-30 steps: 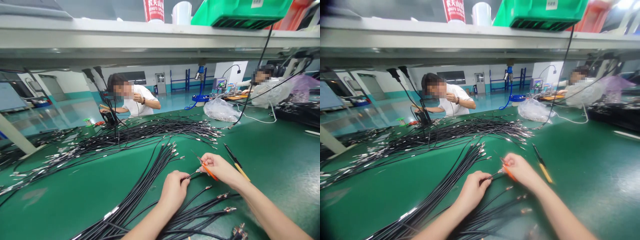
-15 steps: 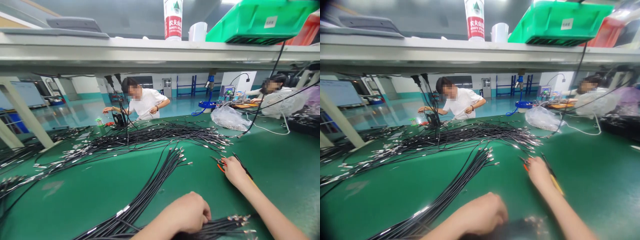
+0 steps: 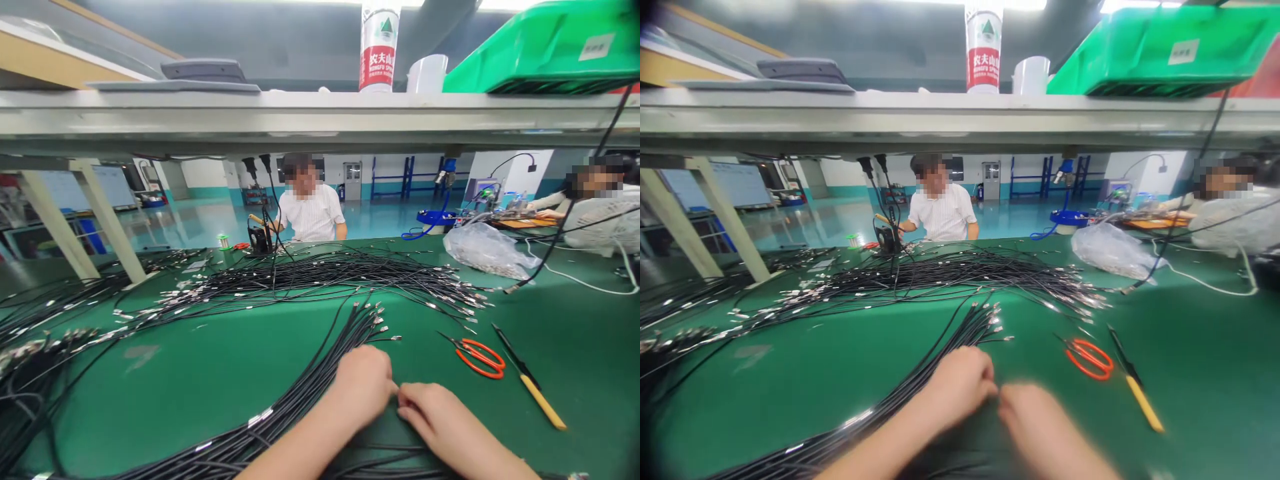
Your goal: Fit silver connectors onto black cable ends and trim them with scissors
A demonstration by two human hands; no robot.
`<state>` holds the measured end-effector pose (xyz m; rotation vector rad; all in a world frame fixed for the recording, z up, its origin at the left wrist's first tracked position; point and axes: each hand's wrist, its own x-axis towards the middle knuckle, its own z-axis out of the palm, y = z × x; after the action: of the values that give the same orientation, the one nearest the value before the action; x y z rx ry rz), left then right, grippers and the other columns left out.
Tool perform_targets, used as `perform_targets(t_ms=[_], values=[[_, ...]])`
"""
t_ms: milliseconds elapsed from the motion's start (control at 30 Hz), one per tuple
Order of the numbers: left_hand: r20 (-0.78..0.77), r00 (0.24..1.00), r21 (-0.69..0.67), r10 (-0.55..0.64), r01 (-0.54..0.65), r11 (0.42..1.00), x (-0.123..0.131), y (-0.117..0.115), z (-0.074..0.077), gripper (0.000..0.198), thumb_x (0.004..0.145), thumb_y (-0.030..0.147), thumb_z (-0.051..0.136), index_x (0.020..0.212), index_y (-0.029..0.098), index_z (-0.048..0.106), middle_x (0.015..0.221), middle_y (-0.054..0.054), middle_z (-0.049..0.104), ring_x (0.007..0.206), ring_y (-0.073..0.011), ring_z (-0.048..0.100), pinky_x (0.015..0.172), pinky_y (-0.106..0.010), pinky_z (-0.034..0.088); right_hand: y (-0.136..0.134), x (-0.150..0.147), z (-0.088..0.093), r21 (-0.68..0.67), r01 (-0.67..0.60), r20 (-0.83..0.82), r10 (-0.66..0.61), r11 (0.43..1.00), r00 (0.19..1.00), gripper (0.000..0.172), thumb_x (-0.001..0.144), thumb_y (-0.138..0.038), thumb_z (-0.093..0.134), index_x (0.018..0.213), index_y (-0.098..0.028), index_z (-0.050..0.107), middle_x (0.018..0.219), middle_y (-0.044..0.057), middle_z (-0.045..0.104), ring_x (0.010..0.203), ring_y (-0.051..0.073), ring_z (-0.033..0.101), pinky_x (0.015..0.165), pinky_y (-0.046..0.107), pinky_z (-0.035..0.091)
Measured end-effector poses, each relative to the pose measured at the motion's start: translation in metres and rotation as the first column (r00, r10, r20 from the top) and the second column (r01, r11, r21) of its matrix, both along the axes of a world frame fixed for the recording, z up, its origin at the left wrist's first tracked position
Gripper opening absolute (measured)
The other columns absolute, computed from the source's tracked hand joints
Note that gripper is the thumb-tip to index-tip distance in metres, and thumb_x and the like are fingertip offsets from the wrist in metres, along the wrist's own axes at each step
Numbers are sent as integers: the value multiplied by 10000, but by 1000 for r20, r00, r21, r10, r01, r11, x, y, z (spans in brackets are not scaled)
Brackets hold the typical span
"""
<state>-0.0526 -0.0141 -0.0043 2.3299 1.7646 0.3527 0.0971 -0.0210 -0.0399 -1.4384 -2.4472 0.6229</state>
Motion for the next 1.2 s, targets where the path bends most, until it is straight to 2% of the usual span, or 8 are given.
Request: perform_targets(t_ms=[133, 400, 567, 733, 833, 1000, 1133, 1200], values=[[-109, 965, 37, 240, -237, 971, -24, 25, 1, 136, 722, 217, 608, 834, 151, 646, 898, -99, 627, 843, -228, 598, 705, -294, 427, -7, -9, 8, -10, 4, 72, -3, 1000, 997, 108, 778, -134, 500, 717, -177, 578, 736, 48, 656, 695, 184, 587, 613, 237, 363], [-161, 946, 4, 283, -286, 958, -23, 34, -16, 160, 754, 85, 509, 866, 70, 622, 903, -188, 616, 836, -288, 610, 710, -367, 434, -3, 0, 4, 3, 0, -26, 0, 1000, 1000, 60, 765, -179, 524, 708, -194, 536, 705, 14, 626, 639, 151, 536, 577, 214, 330], [-23, 953, -50, 301, -302, 952, -28, 34, -14, 130, 721, 87, 507, 768, 87, 628, 830, -178, 629, 821, -287, 597, 709, -370, 414, -3, 2, -1, 9, 1, -76, 0, 1000, 997, 61, 743, -178, 536, 685, -194, 530, 652, -4, 594, 610, 139, 504, 561, 210, 320], [273, 943, -157, 188, -149, 976, -29, 40, -12, 80, 689, 134, 511, 696, 135, 590, 679, -50, 609, 642, -155, 561, 577, -239, 393, 9, 2, -13, -36, 59, -285, -66, 998, 956, 133, 770, -180, 461, 661, -178, 538, 580, -17, 545, 566, 122, 491, 539, 206, 328], [472, 875, -252, 104, 21, 968, -21, 37, -12, 174, 735, 215, 498, 852, 120, 585, 620, -3, 572, 533, -98, 508, 500, -196, 363, 18, 2, -19, -173, 100, -477, -172, 980, 862, 137, 776, -213, 432, 672, -172, 511, 523, -36, 498, 481, 104, 450, 475, 200, 323], [852, 495, -328, 170, 252, 910, -9, 28, -7, 323, 732, 320, 530, 945, 79, 556, 520, 48, 472, 423, -56, 378, 432, -182, 264, 28, 10, -16, -418, 86, -728, -391, 904, 563, 226, 775, -386, 488, 745, -163, 512, 574, -33, 512, 436, 84, 430, 405, 190, 328], [838, 523, -339, 155, 276, 899, -4, 24, -8, 186, 651, 194, 560, 808, 100, 593, 632, -2, 567, 497, -74, 469, 479, -198, 329, 28, 18, -5, -461, -10, -861, -445, 887, 245, 291, 727, -381, 597, 898, -151, 552, 674, 5, 559, 541, 110, 496, 469, 218, 388], [823, 551, -320, 136, 252, 913, -3, 24, -12, 164, 649, 163, 544, 790, 107, 603, 651, -3, 574, 508, -78, 471, 496, -205, 347, 28, 22, -1, -439, -25, -889, -430, 898, 160, 277, 709, -325, 630, 919, -158, 564, 689, 8, 575, 552, 111, 498, 491, 228, 395]])
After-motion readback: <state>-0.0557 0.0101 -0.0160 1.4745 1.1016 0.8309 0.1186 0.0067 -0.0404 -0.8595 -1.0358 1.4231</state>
